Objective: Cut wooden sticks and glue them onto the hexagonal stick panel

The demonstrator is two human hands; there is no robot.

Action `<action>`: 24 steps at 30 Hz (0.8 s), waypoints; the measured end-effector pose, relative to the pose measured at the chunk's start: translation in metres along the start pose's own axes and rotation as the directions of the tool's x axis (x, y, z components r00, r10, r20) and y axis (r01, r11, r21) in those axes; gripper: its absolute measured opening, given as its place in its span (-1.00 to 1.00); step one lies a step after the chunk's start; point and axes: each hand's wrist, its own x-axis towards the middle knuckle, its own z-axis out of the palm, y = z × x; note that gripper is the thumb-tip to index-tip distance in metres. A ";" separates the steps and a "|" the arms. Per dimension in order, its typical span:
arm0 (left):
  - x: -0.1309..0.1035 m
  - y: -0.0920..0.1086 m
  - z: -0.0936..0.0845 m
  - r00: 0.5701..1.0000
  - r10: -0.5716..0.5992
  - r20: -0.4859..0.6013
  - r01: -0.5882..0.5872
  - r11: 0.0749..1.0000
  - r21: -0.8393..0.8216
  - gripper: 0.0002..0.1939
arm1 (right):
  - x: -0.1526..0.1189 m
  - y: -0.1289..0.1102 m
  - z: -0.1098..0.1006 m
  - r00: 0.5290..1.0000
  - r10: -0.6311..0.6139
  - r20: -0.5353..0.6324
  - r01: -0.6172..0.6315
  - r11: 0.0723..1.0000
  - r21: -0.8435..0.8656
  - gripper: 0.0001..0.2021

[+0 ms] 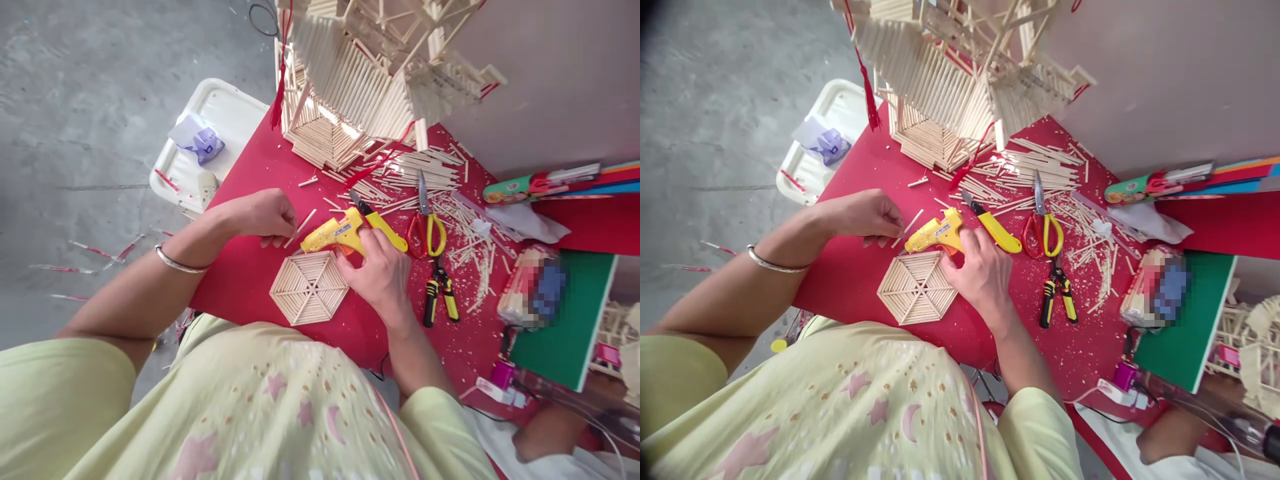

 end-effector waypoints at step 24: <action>0.002 0.005 0.005 0.992 -0.009 0.123 -0.001 0.996 0.086 -0.81 | 0.010 0.004 0.008 0.984 -0.172 -0.046 0.167 0.982 -0.092 -0.78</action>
